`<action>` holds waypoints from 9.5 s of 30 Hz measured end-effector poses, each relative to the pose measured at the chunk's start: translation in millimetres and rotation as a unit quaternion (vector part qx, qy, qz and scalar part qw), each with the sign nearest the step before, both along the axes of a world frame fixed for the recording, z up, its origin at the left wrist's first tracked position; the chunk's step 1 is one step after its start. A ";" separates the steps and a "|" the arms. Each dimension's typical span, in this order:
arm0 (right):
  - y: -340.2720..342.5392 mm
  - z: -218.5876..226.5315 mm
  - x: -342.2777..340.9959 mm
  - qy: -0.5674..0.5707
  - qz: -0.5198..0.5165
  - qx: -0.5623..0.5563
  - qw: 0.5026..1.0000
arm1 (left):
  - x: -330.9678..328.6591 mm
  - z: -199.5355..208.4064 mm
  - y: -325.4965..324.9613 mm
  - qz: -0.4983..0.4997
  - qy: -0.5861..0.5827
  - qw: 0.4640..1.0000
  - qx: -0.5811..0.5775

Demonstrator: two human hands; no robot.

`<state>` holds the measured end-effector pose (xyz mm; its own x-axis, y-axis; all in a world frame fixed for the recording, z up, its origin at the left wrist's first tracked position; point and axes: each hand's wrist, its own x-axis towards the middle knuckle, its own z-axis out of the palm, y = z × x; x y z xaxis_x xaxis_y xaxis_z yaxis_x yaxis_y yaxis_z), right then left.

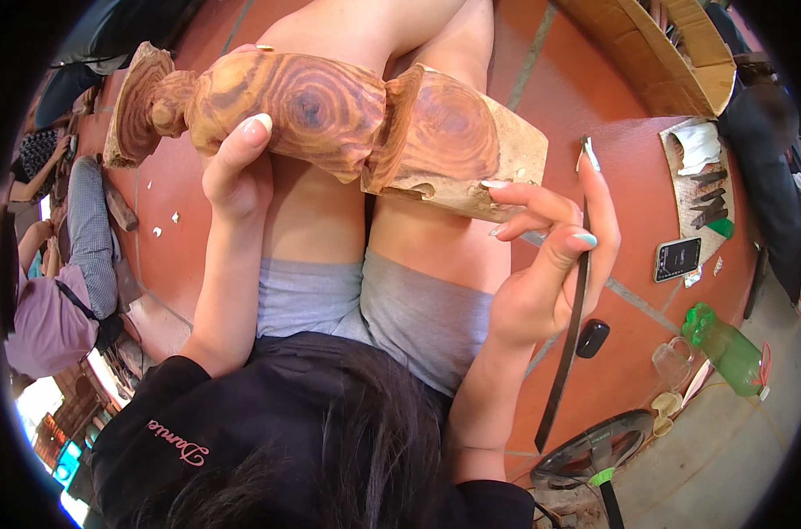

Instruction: The person carves a wooden figurine using a small carving knife and a metal file. They hold the wood in their left hand and use the tools in their right hand to shape and smooth the surface while sitting on the floor.

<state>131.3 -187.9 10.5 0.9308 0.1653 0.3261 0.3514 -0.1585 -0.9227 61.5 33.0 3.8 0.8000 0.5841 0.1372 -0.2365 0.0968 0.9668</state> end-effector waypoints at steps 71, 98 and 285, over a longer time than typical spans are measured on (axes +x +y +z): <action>3.3 9.3 2.3 0.184 0.110 0.097 0.972 | 8.6 1.9 16.0 -0.148 -0.097 0.983 0.050; -2.8 8.2 10.5 0.313 0.115 0.264 0.905 | 4.9 9.5 5.2 -0.089 -0.057 0.994 0.008; -30.3 0.6 0.6 0.055 0.068 0.085 0.993 | 10.1 8.4 -6.1 -0.101 -0.118 0.986 -0.067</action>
